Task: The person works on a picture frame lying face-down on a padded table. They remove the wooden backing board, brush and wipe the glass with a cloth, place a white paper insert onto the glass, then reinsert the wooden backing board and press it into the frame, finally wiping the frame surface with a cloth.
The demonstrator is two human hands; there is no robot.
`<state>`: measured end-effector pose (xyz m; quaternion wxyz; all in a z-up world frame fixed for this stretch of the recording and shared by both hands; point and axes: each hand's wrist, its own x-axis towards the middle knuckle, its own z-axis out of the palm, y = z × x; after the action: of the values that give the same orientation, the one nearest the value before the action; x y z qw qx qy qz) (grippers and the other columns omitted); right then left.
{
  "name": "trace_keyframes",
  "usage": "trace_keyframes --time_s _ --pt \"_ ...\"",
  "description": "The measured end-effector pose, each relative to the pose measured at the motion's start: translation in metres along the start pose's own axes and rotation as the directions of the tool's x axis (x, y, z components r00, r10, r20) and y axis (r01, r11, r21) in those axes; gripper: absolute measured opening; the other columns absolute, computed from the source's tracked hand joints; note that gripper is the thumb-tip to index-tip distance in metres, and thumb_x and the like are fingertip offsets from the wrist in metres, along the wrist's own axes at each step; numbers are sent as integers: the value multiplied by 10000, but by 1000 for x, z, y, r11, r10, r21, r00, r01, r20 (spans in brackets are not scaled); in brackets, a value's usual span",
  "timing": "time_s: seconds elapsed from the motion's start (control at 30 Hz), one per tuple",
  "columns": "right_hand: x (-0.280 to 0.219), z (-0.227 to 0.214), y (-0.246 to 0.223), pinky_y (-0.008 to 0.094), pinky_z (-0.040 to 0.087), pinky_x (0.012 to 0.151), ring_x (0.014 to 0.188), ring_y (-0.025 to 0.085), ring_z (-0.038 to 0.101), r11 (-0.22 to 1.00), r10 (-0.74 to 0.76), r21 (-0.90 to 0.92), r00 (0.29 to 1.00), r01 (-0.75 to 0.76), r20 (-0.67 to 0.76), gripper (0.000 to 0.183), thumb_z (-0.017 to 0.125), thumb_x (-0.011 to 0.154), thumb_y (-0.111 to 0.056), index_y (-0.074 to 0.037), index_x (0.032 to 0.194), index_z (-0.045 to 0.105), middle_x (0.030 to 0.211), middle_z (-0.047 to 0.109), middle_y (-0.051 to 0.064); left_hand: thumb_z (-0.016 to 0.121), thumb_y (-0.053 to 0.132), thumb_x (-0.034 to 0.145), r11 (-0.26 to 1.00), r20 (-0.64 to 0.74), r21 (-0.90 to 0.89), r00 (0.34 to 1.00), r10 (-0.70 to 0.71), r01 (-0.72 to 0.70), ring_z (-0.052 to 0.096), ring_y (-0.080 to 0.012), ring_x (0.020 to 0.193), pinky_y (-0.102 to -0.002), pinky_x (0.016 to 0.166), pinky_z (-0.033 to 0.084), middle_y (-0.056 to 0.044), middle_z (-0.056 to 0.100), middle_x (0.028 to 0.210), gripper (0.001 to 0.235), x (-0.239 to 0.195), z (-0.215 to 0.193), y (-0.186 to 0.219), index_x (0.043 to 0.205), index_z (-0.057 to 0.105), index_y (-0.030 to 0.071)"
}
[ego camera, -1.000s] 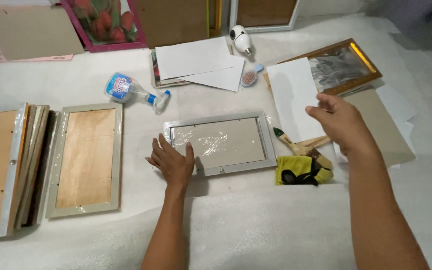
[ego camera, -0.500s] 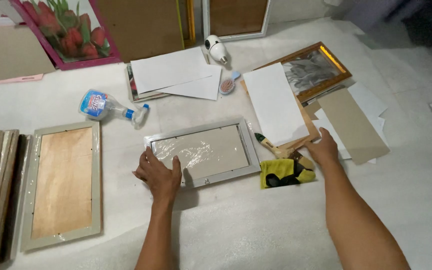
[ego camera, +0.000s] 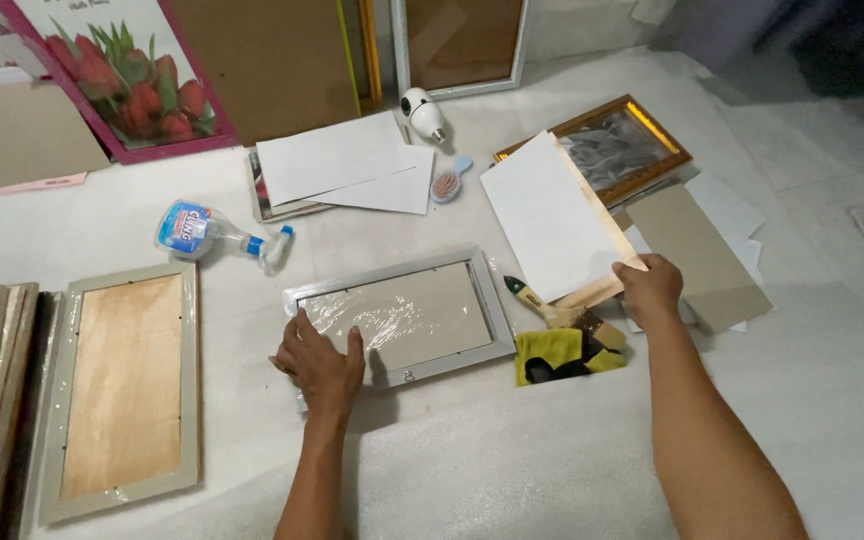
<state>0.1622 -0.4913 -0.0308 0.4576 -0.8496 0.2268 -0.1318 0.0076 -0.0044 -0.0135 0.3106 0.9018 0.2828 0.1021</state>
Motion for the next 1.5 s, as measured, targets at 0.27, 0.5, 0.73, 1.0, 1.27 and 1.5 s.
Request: trace_keyframes --time_s 0.27,0.5,0.73,1.0,1.27,1.5 --pt "-41 -56 -83 333 564 676 814 219 707 981 -27 171 937 92 -349 151 703 995 -133 -37 1108 728 934 714 144 688 292 882 903 -130 -75 902 411 -423 487 -408 1284 -512 1113 334 -263 515 1374 762 -28 -29 13 1492 377 -43" --pt "-89 -100 -155 147 685 789 875 46 767 854 222 521 915 -15 -337 170 597 1017 -196 -106 1110 707 1017 749 -7 634 321 979 888 580 33 732 356 -458 701 -279 1041 -427 931 585 -135 658 1299 496 -67 -98 62 1414 545 101" --pt "-136 -100 -168 212 763 759 870 108 813 899 -144 343 923 272 -357 142 616 1041 -152 -73 1111 711 1016 762 49 548 467 1029 810 748 65 565 347 -583 691 -250 872 -388 802 592 -132 727 1045 450 -143 -105 56 1140 653 44" --pt "-216 -75 -191 220 717 810 977 145 766 905 -82 421 996 65 21 209 586 1067 -193 -72 1235 614 1175 662 82 412 489 1023 733 562 82 639 525 -675 648 -377 1054 -488 999 443 -226 687 1166 582 -200 -95 16 1321 590 22" --pt "-224 -65 -165 223 630 889 1077 121 716 835 14 534 974 -135 225 224 618 1043 -205 -90 1233 642 1208 691 55 424 569 1022 691 742 253 594 311 -677 708 -297 926 -450 892 545 -158 736 1069 603 -180 -127 46 1220 643 44" --pt "-227 -73 -173 230 566 953 1079 110 676 884 -16 452 961 -115 275 154 598 1051 -173 -127 1177 675 1183 706 33 504 662 970 754 781 271 595 191 -598 708 -239 764 -410 832 596 -148 766 963 677 -119 -142 35 919 748 32"
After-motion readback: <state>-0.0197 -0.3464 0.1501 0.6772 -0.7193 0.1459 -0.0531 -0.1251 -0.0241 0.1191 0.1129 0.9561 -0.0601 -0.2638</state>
